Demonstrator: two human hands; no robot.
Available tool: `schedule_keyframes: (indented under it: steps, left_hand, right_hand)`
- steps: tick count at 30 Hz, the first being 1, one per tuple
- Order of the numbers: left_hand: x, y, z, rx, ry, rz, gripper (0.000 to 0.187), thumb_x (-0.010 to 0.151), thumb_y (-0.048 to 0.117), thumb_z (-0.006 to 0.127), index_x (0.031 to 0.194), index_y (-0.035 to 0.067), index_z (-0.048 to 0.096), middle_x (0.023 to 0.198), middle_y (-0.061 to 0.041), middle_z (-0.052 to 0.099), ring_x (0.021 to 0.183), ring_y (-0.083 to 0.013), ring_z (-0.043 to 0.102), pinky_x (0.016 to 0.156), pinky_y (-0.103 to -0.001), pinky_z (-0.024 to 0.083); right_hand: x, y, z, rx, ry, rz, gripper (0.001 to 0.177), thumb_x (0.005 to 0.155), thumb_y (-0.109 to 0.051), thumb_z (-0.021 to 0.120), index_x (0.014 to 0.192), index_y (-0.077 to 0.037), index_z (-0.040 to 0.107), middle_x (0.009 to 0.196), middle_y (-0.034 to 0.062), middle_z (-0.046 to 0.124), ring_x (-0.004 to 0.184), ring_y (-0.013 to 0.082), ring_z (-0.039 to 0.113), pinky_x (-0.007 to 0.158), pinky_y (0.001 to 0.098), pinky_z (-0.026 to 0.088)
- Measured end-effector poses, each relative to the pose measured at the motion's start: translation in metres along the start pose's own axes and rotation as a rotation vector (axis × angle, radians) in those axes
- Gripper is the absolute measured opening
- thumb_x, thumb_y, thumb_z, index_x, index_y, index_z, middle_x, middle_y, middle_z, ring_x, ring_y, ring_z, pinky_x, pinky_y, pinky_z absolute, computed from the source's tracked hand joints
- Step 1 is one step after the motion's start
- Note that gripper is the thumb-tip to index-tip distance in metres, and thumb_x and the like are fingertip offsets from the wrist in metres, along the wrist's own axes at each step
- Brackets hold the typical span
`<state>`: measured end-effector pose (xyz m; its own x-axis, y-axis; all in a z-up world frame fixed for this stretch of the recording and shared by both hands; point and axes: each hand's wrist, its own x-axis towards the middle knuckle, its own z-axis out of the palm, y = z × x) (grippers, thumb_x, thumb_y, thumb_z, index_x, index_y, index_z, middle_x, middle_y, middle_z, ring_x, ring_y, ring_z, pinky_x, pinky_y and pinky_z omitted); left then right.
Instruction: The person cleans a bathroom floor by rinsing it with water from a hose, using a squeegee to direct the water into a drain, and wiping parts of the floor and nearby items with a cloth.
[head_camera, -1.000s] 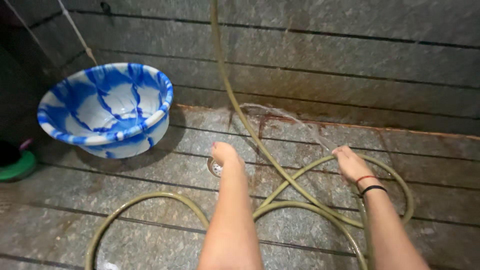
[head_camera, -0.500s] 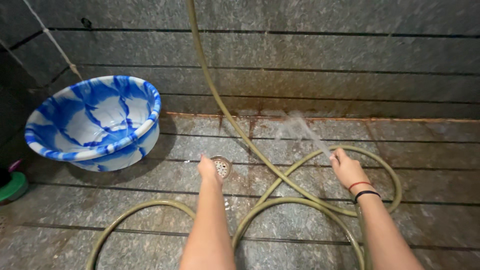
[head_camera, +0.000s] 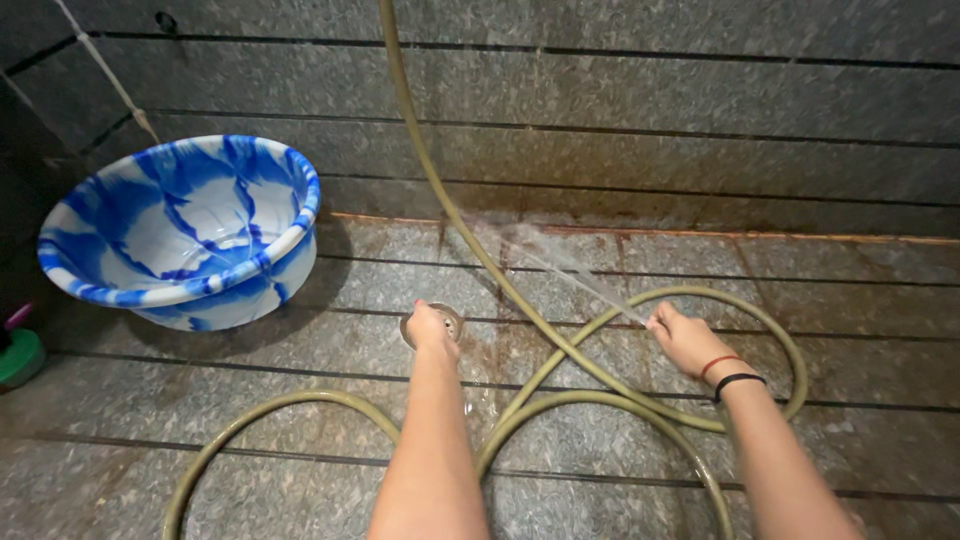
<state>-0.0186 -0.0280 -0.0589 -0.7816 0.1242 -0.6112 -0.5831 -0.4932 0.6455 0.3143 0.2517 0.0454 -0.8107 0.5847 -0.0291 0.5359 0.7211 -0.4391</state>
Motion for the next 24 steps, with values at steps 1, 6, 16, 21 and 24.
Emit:
schedule_keyframes:
  steps: [1, 6, 16, 21, 24]
  left_hand:
    - [0.0, 0.001, -0.001, 0.01, 0.004, 0.031, 0.052, 0.102, 0.044, 0.049, 0.129, 0.001, 0.059, 0.126, -0.012, 0.066, 0.107, -0.0268, 0.064, 0.093, -0.049, 0.051]
    - [-0.019, 0.017, -0.001, -0.003, 0.051, 0.014, 0.05, 0.1, 0.044, 0.05, 0.125, 0.002, 0.061, 0.118, -0.014, 0.069, 0.098, -0.029, 0.068, 0.084, -0.05, 0.055]
    - [-0.023, 0.02, -0.001, 0.004, 0.068, 0.064, 0.051, 0.1, 0.042, 0.051, 0.124, -0.001, 0.059, 0.12, -0.016, 0.068, 0.104, -0.0295, 0.069, 0.089, -0.046, 0.055]
    - [-0.026, 0.017, 0.003, -0.003, 0.064, 0.02, 0.05, 0.101, 0.042, 0.05, 0.125, -0.001, 0.06, 0.123, -0.013, 0.068, 0.106, -0.0279, 0.068, 0.092, -0.046, 0.053]
    - [-0.018, 0.01, 0.003, -0.021, 0.028, 0.042, 0.052, 0.102, 0.042, 0.049, 0.127, -0.002, 0.06, 0.126, -0.012, 0.066, 0.11, -0.0269, 0.066, 0.095, -0.044, 0.052]
  right_hand:
    - [0.001, 0.001, 0.001, 0.001, -0.002, -0.002, 0.031, 0.101, -0.037, 0.052, 0.114, -0.01, 0.059, 0.109, 0.0244, 0.073, 0.107, 0.0472, 0.067, 0.092, 0.0529, 0.054]
    - [0.004, 0.004, 0.003, -0.029, -0.066, -0.009, 0.035, 0.101, -0.041, 0.052, 0.116, -0.01, 0.06, 0.111, 0.0236, 0.073, 0.108, 0.0462, 0.068, 0.094, 0.0516, 0.053]
    - [0.007, 0.015, 0.001, -0.096, -0.071, 0.086, 0.036, 0.101, -0.039, 0.049, 0.124, -0.014, 0.06, 0.113, 0.0274, 0.072, 0.11, 0.0472, 0.067, 0.098, 0.0535, 0.052]
    - [-0.001, 0.037, -0.009, -0.257, -0.039, 0.28, 0.038, 0.102, -0.038, 0.051, 0.128, -0.011, 0.058, 0.118, 0.0319, 0.07, 0.114, 0.0494, 0.066, 0.102, 0.057, 0.05]
    - [-0.006, 0.049, -0.014, -0.292, 0.001, 0.342, 0.04, 0.102, -0.037, 0.05, 0.128, -0.007, 0.057, 0.118, 0.0342, 0.069, 0.113, 0.0511, 0.066, 0.1, 0.058, 0.051]
